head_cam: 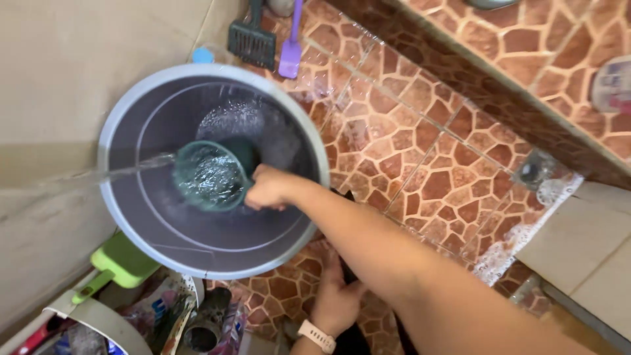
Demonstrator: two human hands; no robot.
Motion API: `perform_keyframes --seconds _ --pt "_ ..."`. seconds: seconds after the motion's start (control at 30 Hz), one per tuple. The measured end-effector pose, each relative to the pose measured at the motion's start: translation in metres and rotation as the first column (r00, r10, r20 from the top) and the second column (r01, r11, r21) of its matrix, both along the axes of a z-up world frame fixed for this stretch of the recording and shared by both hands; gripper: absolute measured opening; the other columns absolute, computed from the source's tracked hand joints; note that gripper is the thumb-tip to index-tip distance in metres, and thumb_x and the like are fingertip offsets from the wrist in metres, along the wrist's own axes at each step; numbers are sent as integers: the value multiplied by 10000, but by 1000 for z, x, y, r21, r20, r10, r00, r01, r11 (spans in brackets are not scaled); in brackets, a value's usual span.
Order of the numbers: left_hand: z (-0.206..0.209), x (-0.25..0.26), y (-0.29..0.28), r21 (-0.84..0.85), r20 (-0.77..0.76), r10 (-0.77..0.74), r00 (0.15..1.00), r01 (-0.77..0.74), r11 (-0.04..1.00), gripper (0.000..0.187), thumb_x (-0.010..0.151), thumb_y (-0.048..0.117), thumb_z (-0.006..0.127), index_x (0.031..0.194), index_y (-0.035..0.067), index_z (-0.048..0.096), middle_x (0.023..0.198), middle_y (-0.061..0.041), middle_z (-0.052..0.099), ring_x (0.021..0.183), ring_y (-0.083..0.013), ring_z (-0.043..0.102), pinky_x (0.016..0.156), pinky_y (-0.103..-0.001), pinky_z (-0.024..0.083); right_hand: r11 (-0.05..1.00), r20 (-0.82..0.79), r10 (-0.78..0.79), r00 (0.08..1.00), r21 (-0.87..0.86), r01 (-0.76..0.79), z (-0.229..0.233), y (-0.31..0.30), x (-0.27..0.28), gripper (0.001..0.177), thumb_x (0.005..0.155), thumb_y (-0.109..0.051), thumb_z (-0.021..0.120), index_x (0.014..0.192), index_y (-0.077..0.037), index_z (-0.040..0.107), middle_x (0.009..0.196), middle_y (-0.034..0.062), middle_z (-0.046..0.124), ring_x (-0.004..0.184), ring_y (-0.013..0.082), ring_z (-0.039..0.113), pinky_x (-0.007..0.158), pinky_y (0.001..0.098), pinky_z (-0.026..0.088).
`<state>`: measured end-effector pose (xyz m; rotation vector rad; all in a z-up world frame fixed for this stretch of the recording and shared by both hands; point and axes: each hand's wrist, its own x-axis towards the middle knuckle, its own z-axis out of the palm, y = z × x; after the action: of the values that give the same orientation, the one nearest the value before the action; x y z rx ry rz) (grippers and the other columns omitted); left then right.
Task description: Wash a piece of black clothing by hand and then refill a soap bottle.
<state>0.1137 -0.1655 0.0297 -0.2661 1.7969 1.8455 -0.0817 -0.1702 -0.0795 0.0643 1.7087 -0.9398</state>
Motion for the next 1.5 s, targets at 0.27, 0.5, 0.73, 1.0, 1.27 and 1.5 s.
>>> perform_keyframes --seconds 0.27,0.5,0.73,1.0,1.27,1.5 --pt "8 -36 19 57 370 -52 928 33 998 572 772 -89 582 1333 19 551 963 -88 682 811 -233 630 707 -373 527 856 41 -275 961 -445 264 95 94 37 279 668 -117 722 928 -44 652 672 78 652 564 164 608 504 350 510" --pt "-16 -50 48 -83 83 -172 982 178 980 304 839 -12 708 1138 -9 651 1018 -63 703 920 -155 681 784 -319 553 808 -430 -448 784 -570 149 125 217 69 240 693 -113 751 897 -16 669 717 58 667 647 140 635 601 318 534" --pt "1 -89 103 88 62 -138 988 132 987 460 820 -52 686 1255 38 567 1158 -61 666 1034 -148 648 899 -303 544 612 -340 -744 575 -693 382 88 291 104 237 800 -44 777 1035 -56 753 906 25 740 804 93 671 738 275 571" --pt "32 -127 146 -355 -104 -496 862 434 828 370 794 -14 694 1158 51 667 996 -110 749 944 -254 728 840 -372 578 588 -523 -805 280 -640 494 92 328 109 238 821 -62 802 1050 -98 747 951 9 746 866 98 695 807 275 587" --pt "15 -123 172 -771 -278 -786 552 359 525 316 735 20 726 1047 66 704 960 -209 728 930 -406 696 859 -492 545 742 -832 -528 173 -352 571 85 360 145 157 789 -135 745 945 -131 753 709 77 665 564 223 640 562 355 531" --pt "0 -115 182 -478 108 -578 809 552 683 299 844 122 715 1139 81 690 1024 -121 768 903 -246 768 811 -356 594 771 -913 -380 149 -223 596 74 377 180 161 763 -150 661 905 -125 731 629 60 603 525 233 605 510 374 504"
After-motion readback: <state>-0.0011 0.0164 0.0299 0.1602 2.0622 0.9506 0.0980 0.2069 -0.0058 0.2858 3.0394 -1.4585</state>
